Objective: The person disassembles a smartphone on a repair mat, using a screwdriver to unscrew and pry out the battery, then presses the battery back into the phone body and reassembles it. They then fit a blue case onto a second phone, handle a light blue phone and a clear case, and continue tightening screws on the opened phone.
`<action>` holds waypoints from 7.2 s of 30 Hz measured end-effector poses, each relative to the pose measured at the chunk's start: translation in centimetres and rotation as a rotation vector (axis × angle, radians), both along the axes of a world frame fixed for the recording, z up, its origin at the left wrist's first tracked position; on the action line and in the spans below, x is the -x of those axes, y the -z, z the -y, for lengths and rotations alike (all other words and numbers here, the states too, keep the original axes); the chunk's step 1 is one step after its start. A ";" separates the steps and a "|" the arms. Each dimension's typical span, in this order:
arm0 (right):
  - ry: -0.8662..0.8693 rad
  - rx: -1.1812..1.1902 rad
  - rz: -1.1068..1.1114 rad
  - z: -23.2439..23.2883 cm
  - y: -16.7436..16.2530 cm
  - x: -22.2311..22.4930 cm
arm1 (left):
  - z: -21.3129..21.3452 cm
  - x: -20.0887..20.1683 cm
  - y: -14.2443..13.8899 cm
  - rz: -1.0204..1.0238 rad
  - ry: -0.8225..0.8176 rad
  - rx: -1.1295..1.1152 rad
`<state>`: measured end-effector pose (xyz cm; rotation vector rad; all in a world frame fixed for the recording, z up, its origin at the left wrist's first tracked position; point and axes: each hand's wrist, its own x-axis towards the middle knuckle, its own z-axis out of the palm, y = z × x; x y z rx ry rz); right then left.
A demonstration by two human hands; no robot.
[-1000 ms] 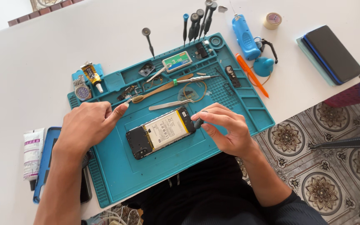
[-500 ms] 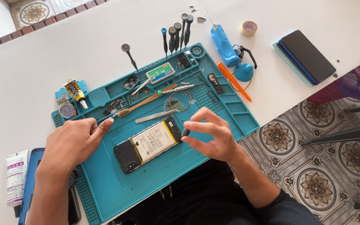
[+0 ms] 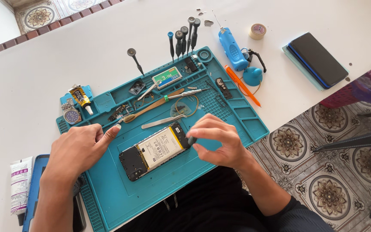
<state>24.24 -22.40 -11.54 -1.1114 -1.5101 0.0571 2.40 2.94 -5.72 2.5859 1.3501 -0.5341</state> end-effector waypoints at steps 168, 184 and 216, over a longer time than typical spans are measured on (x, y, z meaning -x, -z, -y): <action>0.008 -0.076 0.075 -1.8 -0.2 1.5 | -0.7 1.0 -0.9 0.075 0.008 0.022; 0.044 -0.070 0.131 -2.2 -0.8 2.0 | -0.6 1.1 -0.9 0.088 0.029 -0.003; 0.141 -0.111 -0.137 -2.0 1.2 2.8 | 4.2 -0.1 -0.3 0.590 0.695 0.046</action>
